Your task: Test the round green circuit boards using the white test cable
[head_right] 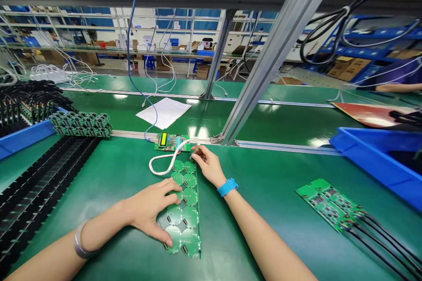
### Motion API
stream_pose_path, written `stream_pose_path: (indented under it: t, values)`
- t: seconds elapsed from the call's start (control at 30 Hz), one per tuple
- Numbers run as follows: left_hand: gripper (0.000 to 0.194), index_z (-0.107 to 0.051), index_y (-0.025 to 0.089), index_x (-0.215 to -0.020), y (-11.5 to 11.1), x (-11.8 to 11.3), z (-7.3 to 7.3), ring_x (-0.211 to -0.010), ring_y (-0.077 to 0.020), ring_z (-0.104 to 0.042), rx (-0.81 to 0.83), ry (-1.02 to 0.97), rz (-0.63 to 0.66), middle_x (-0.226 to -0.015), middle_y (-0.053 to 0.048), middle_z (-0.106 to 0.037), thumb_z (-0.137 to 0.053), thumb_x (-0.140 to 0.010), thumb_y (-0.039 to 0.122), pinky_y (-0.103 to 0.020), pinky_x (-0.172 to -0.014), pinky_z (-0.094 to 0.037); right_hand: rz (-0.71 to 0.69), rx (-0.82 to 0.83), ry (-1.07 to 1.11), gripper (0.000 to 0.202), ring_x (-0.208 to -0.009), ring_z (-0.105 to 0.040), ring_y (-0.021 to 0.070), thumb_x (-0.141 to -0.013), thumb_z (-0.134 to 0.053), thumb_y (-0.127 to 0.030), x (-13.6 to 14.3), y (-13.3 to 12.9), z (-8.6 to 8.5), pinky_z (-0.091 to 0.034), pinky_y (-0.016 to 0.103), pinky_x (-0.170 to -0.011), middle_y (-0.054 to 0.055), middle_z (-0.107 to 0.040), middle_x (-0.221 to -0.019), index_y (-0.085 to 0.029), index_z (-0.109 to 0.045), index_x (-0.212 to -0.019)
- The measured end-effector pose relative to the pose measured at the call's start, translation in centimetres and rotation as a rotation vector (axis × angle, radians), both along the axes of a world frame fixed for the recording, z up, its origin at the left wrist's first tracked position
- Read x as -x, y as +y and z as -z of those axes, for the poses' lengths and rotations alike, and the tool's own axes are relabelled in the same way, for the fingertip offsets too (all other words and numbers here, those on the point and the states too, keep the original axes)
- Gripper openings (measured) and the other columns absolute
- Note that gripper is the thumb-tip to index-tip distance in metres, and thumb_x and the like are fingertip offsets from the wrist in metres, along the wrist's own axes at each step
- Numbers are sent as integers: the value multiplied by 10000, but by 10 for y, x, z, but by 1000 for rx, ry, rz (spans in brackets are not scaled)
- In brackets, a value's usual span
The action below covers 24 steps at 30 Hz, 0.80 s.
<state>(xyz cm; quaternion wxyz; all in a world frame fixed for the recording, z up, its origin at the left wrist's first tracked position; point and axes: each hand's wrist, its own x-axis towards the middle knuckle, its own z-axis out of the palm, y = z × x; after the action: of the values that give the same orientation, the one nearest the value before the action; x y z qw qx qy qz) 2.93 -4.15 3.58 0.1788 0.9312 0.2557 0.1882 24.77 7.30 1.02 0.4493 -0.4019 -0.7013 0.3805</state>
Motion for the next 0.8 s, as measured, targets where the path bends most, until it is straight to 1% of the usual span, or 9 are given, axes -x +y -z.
stream_pose_path:
  t: [0.13, 0.23, 0.37, 0.53, 0.8]
  values:
    - [762, -540, 162, -1019, -1, -2, 3, -1003, -290, -500, -24, 6, -18, -1139, -138, -531, -585, -666, 836, -419, -933, -421, 1, -6, -14, 265, -691, -569, 176, -836, -573, -430, -4, -2, 1, -477, 294, -657, 34, -611, -791, -190, -578, -949]
    - [766, -534, 165, -1023, -3, -3, 5, -1010, -295, -494, -36, 6, -37, -1147, -138, -531, -582, -664, 840, -428, -938, -408, 13, -15, -21, 255, -696, -570, 176, -842, -566, -439, -7, -5, 2, -480, 295, -663, 42, -621, -812, -195, -570, -915]
    - [772, -535, 161, -1049, -4, -4, 4, -1020, -305, -491, -38, 8, -36, -1155, -148, -529, -564, -681, 839, -435, -935, -406, 25, -26, -33, 231, -693, -576, 174, -844, -570, -421, -8, -7, 2, -488, 298, -673, 45, -632, -812, -194, -570, -891]
    - [775, -530, 162, -1088, -5, -4, 3, -1040, -312, -487, -29, 16, -41, -1183, -156, -515, -559, -696, 830, -439, -945, -406, 37, -41, -44, 234, -680, -579, 174, -848, -568, -420, -6, -7, 1, -496, 298, -666, 38, -631, -792, -193, -572, -904]
    - [787, -528, 165, -1088, -6, -5, 11, -1054, -305, -478, -52, 9, -62, -1189, -145, -502, -569, -681, 837, -422, -966, -387, 32, -65, -71, 250, -673, -581, 174, -858, -557, -428, -7, -7, 3, -496, 290, -657, 33, -625, -786, -190, -572, -934]
